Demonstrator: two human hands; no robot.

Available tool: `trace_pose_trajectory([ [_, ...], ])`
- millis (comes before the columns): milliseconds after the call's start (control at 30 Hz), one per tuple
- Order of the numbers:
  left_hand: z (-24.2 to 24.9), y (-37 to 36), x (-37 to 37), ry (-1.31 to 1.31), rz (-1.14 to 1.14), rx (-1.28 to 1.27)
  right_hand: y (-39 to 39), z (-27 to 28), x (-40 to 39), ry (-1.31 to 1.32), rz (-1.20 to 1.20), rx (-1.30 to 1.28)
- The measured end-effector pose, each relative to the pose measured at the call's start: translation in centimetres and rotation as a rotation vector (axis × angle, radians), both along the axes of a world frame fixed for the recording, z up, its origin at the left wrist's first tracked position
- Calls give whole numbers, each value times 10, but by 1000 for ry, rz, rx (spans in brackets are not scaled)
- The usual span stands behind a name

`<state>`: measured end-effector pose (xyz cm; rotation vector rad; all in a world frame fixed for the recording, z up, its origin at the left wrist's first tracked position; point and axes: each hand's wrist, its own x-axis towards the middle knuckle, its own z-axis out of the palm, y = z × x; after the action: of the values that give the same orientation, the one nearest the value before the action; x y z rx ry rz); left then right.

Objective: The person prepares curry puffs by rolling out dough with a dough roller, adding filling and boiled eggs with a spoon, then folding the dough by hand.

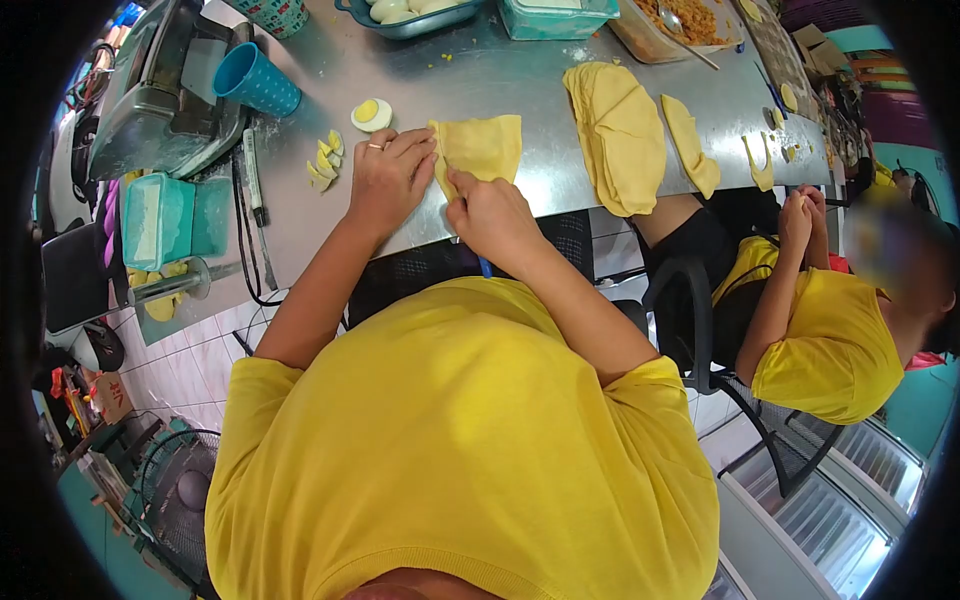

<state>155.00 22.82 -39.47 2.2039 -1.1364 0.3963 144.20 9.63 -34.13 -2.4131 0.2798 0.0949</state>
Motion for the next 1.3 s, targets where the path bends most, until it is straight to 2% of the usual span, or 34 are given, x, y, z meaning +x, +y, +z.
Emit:
trace_pose_trajectory([
  [300, 5, -10, -7, 32, -31, 45, -46, 3, -14, -27, 241, -231],
  [367, 21, -15, -12, -14, -234, 144, -54, 1, -12, -60, 297, -249],
  [500, 11, -23, -11, -47, -325, 295, -68, -4, -8, -53, 299, -292],
  [833, 12, -21, -9, 15, -319, 387, -105, 10, 15, -130, 438, -382],
  [900, 14, -21, -10, 30, -318, 395, -114, 10, 24, -130, 529, -483],
  [967, 15, -22, -11, 42, -312, 384, -117, 9, 31, -116, 523, -519],
  [1067, 13, -22, -13, 56, -306, 375, -123, 10, 48, -174, 600, -613],
  [1133, 14, -24, -15, 59, -302, 375, -126, 8, 59, -341, 670, -780],
  [1300, 16, -26, -20, 71, -284, 408, -129, 14, 83, -471, 712, -833],
])
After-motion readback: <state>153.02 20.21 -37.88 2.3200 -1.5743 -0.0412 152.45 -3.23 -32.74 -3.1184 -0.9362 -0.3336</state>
